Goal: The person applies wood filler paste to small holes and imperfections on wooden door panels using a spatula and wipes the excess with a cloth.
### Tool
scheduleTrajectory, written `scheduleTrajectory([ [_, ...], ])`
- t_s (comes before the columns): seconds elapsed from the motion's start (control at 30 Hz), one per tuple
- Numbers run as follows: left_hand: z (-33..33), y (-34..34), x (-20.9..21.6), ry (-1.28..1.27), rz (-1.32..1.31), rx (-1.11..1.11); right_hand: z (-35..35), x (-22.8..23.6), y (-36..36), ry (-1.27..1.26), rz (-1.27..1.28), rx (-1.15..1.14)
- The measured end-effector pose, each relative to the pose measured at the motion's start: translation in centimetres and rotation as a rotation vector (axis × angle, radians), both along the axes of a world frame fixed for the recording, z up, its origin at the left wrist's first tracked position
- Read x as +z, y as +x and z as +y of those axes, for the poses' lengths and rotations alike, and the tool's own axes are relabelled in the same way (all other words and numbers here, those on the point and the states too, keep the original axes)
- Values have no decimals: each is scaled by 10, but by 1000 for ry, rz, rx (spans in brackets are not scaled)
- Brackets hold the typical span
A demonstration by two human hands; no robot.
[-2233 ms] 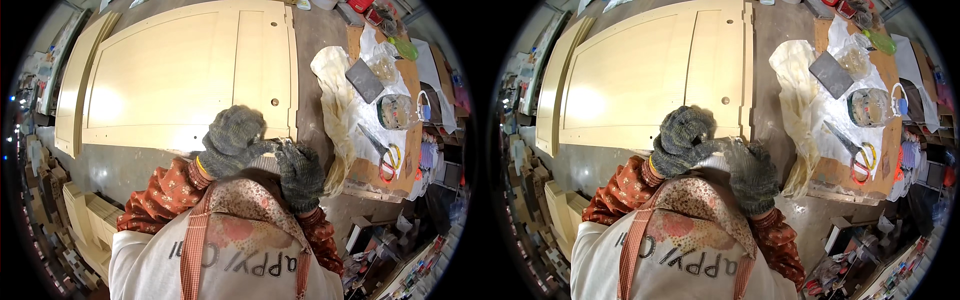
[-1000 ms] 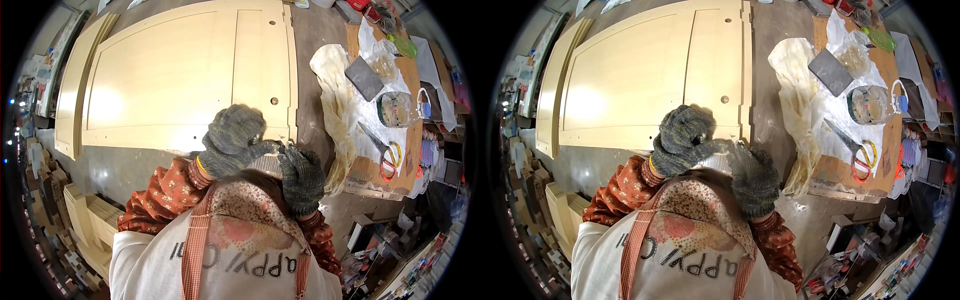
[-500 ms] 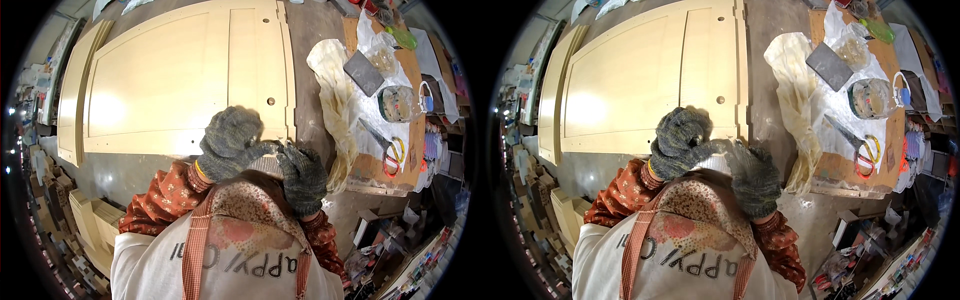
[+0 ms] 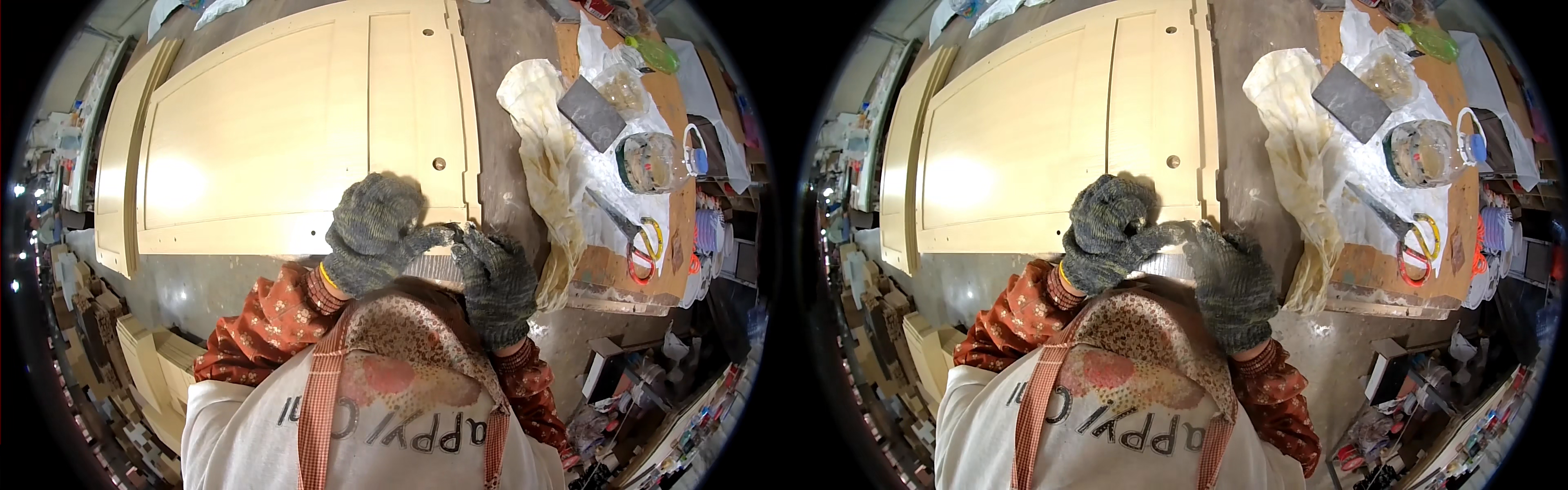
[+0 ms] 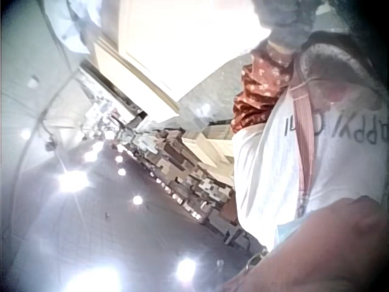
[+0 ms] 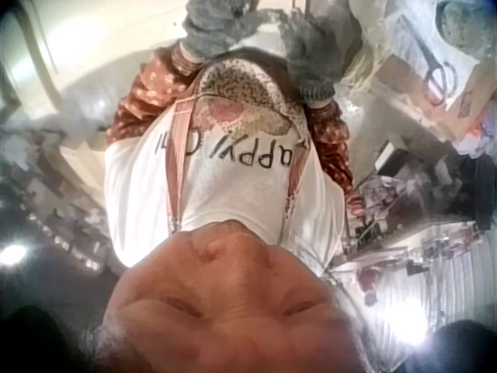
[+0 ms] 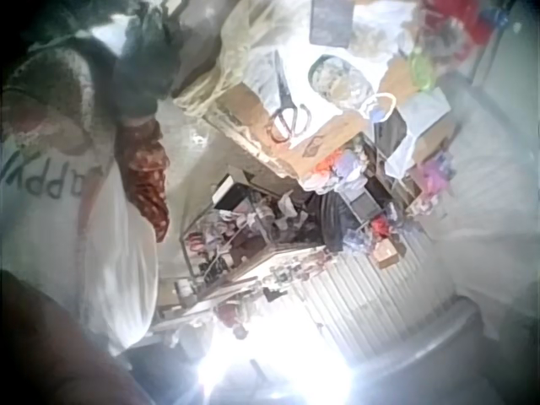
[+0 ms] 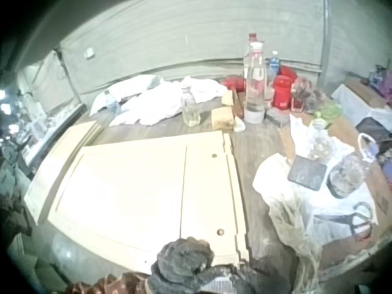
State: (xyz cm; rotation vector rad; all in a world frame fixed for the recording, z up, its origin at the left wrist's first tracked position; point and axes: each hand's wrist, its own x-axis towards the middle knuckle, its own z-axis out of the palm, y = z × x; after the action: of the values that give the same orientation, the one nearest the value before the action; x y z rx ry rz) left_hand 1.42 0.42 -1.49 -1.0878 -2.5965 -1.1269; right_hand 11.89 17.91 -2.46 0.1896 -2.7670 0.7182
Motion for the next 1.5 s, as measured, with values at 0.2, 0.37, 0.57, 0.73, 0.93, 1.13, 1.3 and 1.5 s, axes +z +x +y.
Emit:
scheduleTrajectory([
  [0.2,2,-2,-2,37,182,34,-9,5,-4,-657,-145,-261],
  [0.37,1,0,2,145,84,2,13,14,1,-684,-144,-401],
  [0.57,-5,-1,4,70,116,-97,14,2,-7,-1076,-224,-280],
  [0.73,-4,2,4,130,66,-153,19,0,-18,-624,-57,-88],
  [0.93,1,4,-36,154,-1,-170,19,0,-17,-717,-271,16],
  [1.13,-4,-1,9,-199,91,-123,26,0,-16,-72,-157,126],
  [1.3,-6,-1,11,-212,91,-129,27,-5,-16,-83,-132,125],
  [1.5,-6,0,7,-167,66,-105,31,-7,-23,-122,-25,179],
])
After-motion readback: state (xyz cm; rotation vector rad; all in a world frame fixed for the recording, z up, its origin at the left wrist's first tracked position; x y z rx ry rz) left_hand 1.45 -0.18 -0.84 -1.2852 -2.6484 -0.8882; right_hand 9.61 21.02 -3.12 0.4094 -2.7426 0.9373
